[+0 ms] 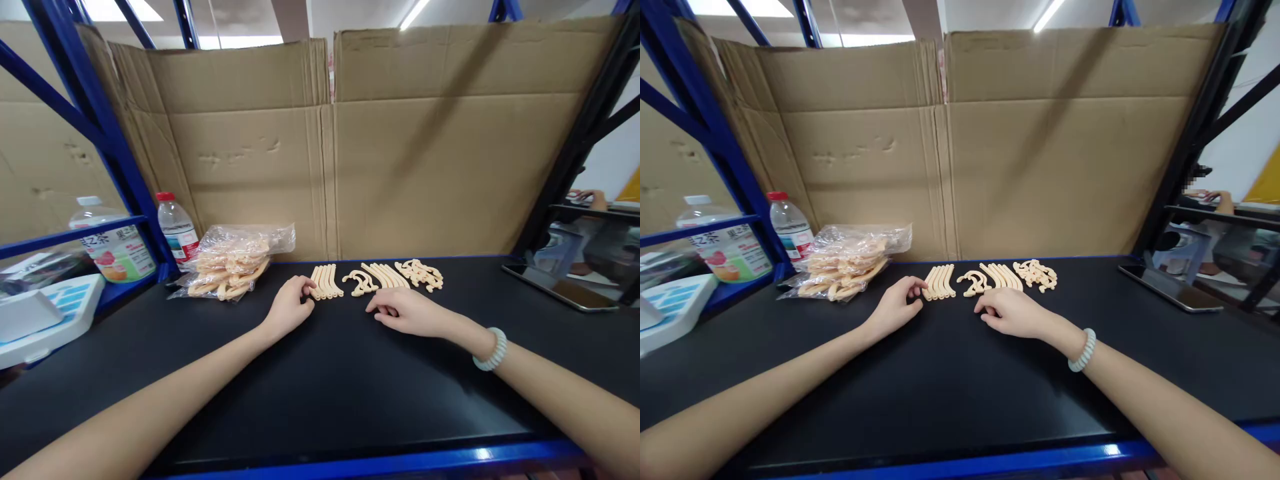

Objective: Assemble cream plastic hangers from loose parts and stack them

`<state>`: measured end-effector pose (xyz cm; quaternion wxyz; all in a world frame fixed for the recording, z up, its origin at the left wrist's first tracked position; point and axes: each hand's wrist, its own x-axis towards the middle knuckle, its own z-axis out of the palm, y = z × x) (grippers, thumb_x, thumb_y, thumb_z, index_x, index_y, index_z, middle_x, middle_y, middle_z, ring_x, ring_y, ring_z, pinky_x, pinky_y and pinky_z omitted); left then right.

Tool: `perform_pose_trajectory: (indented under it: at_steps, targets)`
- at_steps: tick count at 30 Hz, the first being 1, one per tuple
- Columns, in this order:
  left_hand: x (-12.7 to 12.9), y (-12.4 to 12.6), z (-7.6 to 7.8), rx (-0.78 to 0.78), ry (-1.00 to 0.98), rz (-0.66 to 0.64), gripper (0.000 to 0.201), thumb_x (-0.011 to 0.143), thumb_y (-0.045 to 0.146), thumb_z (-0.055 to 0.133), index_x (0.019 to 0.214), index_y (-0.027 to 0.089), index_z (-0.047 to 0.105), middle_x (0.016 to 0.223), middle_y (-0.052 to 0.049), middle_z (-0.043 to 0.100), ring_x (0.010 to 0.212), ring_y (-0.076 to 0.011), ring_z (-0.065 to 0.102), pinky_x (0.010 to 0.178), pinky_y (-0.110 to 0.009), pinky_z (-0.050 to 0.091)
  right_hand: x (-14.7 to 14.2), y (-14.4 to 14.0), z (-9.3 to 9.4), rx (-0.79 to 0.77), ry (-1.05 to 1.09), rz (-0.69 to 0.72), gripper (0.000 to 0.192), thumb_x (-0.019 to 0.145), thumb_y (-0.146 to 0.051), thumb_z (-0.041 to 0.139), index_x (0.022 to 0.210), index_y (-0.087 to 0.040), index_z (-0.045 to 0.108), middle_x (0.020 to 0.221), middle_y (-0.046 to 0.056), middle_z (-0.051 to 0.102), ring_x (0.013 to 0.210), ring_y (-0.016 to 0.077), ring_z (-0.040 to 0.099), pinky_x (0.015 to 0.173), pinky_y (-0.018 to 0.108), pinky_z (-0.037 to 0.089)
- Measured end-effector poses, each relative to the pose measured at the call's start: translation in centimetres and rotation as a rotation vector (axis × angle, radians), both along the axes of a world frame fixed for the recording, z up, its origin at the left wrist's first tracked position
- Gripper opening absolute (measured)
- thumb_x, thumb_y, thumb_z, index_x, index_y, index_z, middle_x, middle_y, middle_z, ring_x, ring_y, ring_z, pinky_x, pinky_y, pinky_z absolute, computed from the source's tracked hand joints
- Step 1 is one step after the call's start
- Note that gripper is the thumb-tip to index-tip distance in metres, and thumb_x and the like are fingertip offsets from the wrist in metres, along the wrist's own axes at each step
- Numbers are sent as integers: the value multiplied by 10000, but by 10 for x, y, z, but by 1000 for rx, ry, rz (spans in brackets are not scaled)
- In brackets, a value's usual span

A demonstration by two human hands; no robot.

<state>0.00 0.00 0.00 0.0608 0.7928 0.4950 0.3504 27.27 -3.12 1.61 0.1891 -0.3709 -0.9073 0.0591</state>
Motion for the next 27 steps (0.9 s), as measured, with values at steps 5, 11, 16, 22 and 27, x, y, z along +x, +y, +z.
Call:
perform_pose_trajectory:
  at_steps: [5,11,16,22,27]
  targets:
    - [1,-1,2,7,-9,-14,239,679,93,491,882,186,576,824,-24,589,800,-186,582,751,-333,495,-1,0,2,-31,7,0,219,811,-130,510,950,-177,673,693,9,592,598,126,510,591,252,406]
    - [2,-1,2,33,0,-59,223,702,100,501,899,186,562,907,-42,611,856,-195,583,803,-347,490,-4,2,-3,-6,46,-13,192,803,-94,521,889,-158,681,662,7,597,581,123,513,598,256,413]
    - [1,2,-2,46,34,-79,217,717,127,527,925,180,560,938,-61,602,901,-218,583,852,-372,480,-6,6,-11,49,67,-76,178,819,-110,518,868,-170,679,675,19,621,641,153,563,631,284,449]
    - [2,4,-6,33,98,-79,266,758,197,537,1021,155,543,1037,-101,609,1004,-251,577,929,-403,451,-5,20,-15,352,-27,-166,176,834,-144,553,964,-186,664,957,90,659,1005,266,516,907,440,424]
    - [3,5,-6,5,94,-59,281,764,200,530,1038,142,544,1055,-116,627,1011,-269,591,926,-428,455,-8,35,-18,433,-94,-257,249,855,-203,591,1094,-153,634,1052,110,650,1026,282,485,879,436,416]
